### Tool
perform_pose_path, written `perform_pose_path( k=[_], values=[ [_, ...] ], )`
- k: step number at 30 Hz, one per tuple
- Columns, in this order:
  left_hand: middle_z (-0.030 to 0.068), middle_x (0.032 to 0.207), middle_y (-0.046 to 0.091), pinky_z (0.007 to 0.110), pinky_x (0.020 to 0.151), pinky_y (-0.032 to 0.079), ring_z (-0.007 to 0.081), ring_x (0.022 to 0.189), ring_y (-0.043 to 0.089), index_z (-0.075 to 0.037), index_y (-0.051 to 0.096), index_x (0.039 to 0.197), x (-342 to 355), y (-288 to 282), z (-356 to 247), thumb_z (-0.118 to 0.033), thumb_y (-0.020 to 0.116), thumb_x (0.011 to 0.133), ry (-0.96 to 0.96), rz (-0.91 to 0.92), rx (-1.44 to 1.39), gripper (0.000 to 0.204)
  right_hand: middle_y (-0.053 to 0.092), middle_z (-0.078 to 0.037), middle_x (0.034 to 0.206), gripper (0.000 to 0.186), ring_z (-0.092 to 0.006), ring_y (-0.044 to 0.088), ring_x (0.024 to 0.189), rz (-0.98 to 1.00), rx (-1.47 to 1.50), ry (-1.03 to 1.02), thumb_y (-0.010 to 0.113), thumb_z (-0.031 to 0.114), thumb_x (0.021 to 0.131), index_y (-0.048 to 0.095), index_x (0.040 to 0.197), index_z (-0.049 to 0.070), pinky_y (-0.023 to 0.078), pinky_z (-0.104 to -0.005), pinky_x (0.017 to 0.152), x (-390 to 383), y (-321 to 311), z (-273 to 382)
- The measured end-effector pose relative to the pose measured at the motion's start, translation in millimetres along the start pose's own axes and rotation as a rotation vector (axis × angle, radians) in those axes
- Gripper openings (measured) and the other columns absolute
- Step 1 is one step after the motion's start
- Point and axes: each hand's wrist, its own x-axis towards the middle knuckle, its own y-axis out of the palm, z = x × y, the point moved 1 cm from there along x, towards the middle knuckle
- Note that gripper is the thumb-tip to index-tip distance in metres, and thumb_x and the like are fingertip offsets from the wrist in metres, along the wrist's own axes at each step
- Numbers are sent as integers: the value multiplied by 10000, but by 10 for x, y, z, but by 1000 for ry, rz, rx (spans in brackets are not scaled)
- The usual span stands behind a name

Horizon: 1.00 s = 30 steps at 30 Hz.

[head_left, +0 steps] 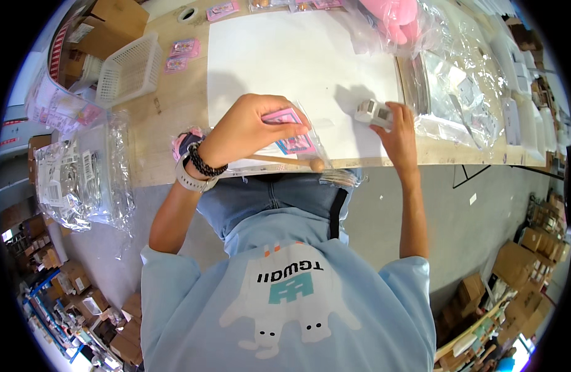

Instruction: The person packs small plush toys attached to wooden sticks into clear plastic bags. They place a small pink card inside each bag, seal the opening with a tape dispenser, and then affix a white shipping label to the outside of the package. The finished items are stacked on the table.

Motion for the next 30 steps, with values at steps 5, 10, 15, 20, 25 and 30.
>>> perform_pose_path(
  k=[5, 10, 15, 20, 25, 30],
  values=[
    [70, 903, 793, 251, 745, 568, 60, 831, 695, -5, 787, 1165, -121, 0, -118, -46, 820, 948, 41, -74, 127, 224, 491, -248, 1513, 1040, -451, 538, 1360, -75, -4, 140, 950, 48, 743, 384, 1614, 48, 508, -483, 1085, -8, 64, 142],
    [44, 858, 772, 242, 746, 570, 53, 818, 702, -7, 773, 1124, -133, -30, -288, -30, 841, 909, 57, -121, 134, 226, 387, -241, 1633, 972, -410, 472, 1451, -281, -310, 69, 895, 62, 833, 365, 1647, 81, 355, -529, 1213, 61, -228, 756],
    [50, 935, 783, 250, 777, 575, 69, 874, 716, 6, 750, 1082, -49, -89, -273, -19, 831, 913, 81, -124, 135, 190, 532, -187, 1542, 631, -363, 501, 1443, -256, 91, 95, 738, 28, 975, 463, 1543, 12, 379, -499, 1212, 206, -129, 535],
    [53, 938, 778, 251, 791, 572, 72, 885, 715, 7, 746, 1075, -8, -75, -196, -12, 823, 919, 85, -125, 117, 174, 533, -212, 1533, 434, -362, 505, 1444, -222, 396, 174, 539, 130, 1123, 486, 1535, 3, 396, -453, 1213, 8, 73, -41],
    [48, 936, 775, 251, 787, 572, 69, 884, 708, 9, 746, 1071, 18, -72, -154, -26, 828, 927, 91, -114, 122, 169, 549, -206, 1506, 433, -368, 512, 1427, -222, 312, 144, 585, 136, 1105, 519, 1517, 22, 412, -447, 1198, -88, 10, 14],
    [53, 914, 775, 257, 768, 577, 76, 844, 707, -5, 751, 1072, 12, -99, -86, -64, 830, 934, 81, -112, 46, 169, 638, -174, 1381, 374, -363, 608, 1293, -188, 162, 35, 735, 39, 981, 662, 1348, 38, 492, -441, 1098, -51, -262, 419]
  ],
)
